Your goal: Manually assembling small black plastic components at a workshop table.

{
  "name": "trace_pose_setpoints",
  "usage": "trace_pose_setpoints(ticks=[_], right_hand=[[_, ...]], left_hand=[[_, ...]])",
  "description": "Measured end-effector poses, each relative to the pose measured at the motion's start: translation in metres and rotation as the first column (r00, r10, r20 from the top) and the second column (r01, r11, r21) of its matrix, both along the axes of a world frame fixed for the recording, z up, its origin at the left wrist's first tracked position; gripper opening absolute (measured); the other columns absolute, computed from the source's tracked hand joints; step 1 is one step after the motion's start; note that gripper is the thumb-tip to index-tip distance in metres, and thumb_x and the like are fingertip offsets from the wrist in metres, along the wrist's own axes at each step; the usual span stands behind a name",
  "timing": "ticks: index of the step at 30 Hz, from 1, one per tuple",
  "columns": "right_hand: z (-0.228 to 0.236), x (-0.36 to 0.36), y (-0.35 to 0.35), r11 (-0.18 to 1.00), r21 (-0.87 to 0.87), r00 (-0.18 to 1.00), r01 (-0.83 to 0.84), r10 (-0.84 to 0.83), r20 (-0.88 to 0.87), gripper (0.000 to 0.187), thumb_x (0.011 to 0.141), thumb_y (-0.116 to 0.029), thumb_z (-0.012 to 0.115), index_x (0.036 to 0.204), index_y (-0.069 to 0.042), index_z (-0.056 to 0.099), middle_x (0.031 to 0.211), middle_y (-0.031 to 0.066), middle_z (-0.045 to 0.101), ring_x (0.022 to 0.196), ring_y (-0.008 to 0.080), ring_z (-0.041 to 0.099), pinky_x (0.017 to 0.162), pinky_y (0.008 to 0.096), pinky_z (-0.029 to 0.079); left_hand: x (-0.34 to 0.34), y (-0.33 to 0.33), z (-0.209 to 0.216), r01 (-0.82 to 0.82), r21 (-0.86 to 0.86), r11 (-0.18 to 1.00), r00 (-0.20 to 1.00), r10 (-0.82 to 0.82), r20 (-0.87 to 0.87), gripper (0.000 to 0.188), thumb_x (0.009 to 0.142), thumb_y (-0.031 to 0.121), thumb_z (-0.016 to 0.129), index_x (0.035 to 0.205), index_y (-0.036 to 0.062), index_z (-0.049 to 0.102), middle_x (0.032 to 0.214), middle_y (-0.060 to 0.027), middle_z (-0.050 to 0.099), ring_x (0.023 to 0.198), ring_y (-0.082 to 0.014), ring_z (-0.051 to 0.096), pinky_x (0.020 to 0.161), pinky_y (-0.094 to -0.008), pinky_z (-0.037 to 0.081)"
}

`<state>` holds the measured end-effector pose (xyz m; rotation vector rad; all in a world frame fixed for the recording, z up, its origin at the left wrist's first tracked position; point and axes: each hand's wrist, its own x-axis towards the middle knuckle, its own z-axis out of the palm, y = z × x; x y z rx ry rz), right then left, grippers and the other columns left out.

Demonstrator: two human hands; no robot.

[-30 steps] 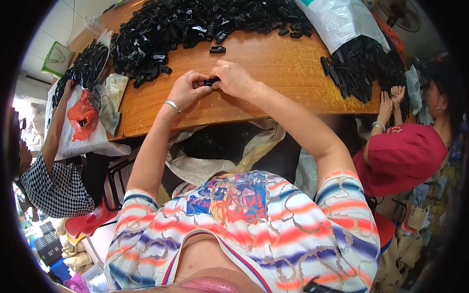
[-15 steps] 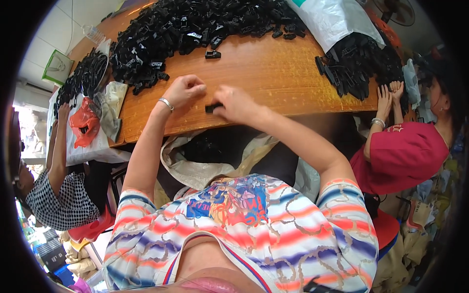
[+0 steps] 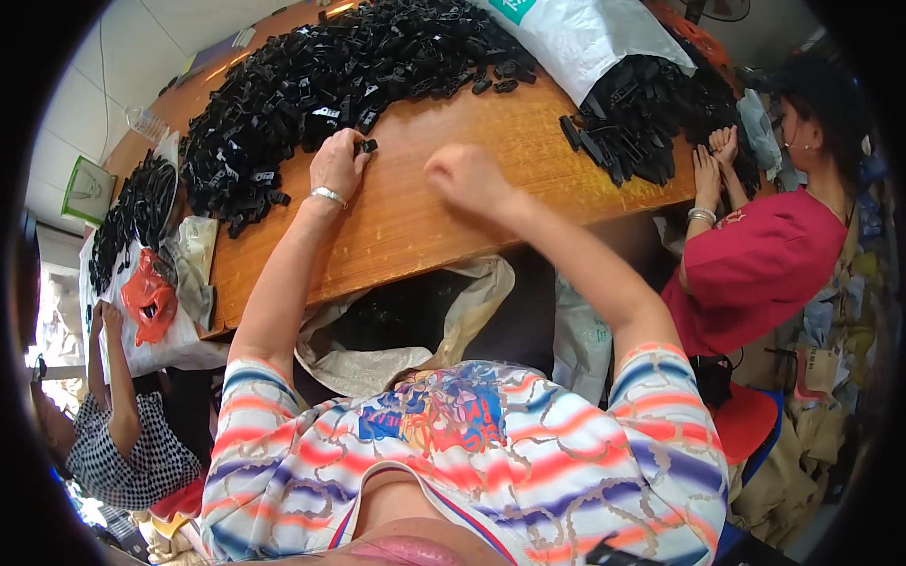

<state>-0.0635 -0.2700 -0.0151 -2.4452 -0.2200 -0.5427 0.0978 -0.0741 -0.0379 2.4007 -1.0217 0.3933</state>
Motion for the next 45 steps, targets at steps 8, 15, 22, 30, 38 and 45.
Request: trace_pose_setpoints(ticks=[8, 15, 22, 30, 38, 45], right_hand=[[0.000, 0.109, -0.079, 0.861, -0.403, 0.941, 0.310, -0.339, 0.000, 0.026, 0.083, -0.004, 0.058, 0.106, -0.012, 0.068, 0.108, 0.0152, 0.059, 0.091, 0.0354, 0.066, 0.078, 0.0450, 0.055], [-0.005, 0.122, -0.090, 0.757, -0.607, 0.937, 0.244, -0.344, -0.053, 0.019, 0.087, -0.009, 0.055, 0.103, -0.007, 0.066, 0.108, 0.0200, 0.057, 0.090, 0.0364, 0.067, 0.077, 0.0459, 0.056], [0.008, 0.070, -0.036, 0.943, -0.331, 0.976, 0.045, -0.112, -0.186, 0.022, 0.085, -0.019, 0.070, 0.095, 0.000, 0.063, 0.097, 0.0188, 0.066, 0.092, 0.0368, 0.064, 0.077, 0.0426, 0.052], [0.005, 0.034, 0.054, 0.972, -0.020, 0.972, -0.234, 0.234, -0.025, 0.023, 0.079, -0.006, 0.071, 0.100, 0.000, 0.064, 0.096, 0.0154, 0.064, 0.089, 0.0326, 0.063, 0.079, 0.0377, 0.053], [0.002, 0.040, 0.066, 0.974, -0.058, 0.974, -0.217, 0.212, -0.084, 0.022, 0.077, -0.005, 0.072, 0.097, -0.001, 0.066, 0.094, 0.0148, 0.062, 0.088, 0.0340, 0.063, 0.077, 0.0398, 0.052], [0.007, 0.040, 0.063, 0.972, -0.090, 0.968, -0.217, 0.202, -0.151, 0.017, 0.078, -0.008, 0.072, 0.093, -0.002, 0.068, 0.094, 0.0162, 0.062, 0.085, 0.0370, 0.064, 0.077, 0.0431, 0.053]], left_hand=[[-0.032, 0.017, 0.007, 0.205, -0.158, 0.966, 0.979, -0.205, 0.015, 0.017, 0.073, 0.005, 0.074, 0.081, 0.0062, 0.059, 0.086, -0.0093, 0.059, 0.090, -0.0310, 0.054, 0.078, -0.0392, 0.047], [-0.064, 0.030, 0.011, 0.377, -0.127, 0.917, 0.926, -0.371, 0.074, 0.025, 0.074, -0.001, 0.069, 0.096, 0.0059, 0.059, 0.088, -0.0094, 0.060, 0.092, -0.0309, 0.057, 0.079, -0.0381, 0.049], [-0.080, 0.047, 0.018, 0.276, -0.321, 0.906, 0.914, -0.351, -0.204, 0.051, 0.072, -0.003, 0.072, 0.119, 0.0076, 0.055, 0.103, -0.0132, 0.058, 0.097, -0.0310, 0.060, 0.083, -0.0388, 0.051], [-0.067, 0.057, 0.001, 0.165, -0.153, 0.974, 0.980, -0.180, -0.086, 0.034, 0.069, 0.013, 0.080, 0.099, 0.0055, 0.066, 0.098, -0.0107, 0.059, 0.095, -0.0302, 0.055, 0.084, -0.0386, 0.048], [-0.065, 0.052, -0.004, 0.116, -0.150, 0.982, 0.975, -0.141, -0.171, 0.030, 0.070, 0.018, 0.081, 0.093, 0.0044, 0.067, 0.096, -0.0091, 0.060, 0.094, -0.0297, 0.054, 0.085, -0.0378, 0.046], [-0.064, 0.053, 0.000, 0.112, -0.122, 0.986, 0.969, -0.135, -0.208, 0.032, 0.070, 0.017, 0.081, 0.095, 0.0038, 0.067, 0.096, -0.0089, 0.060, 0.096, -0.0294, 0.054, 0.086, -0.0379, 0.046]])
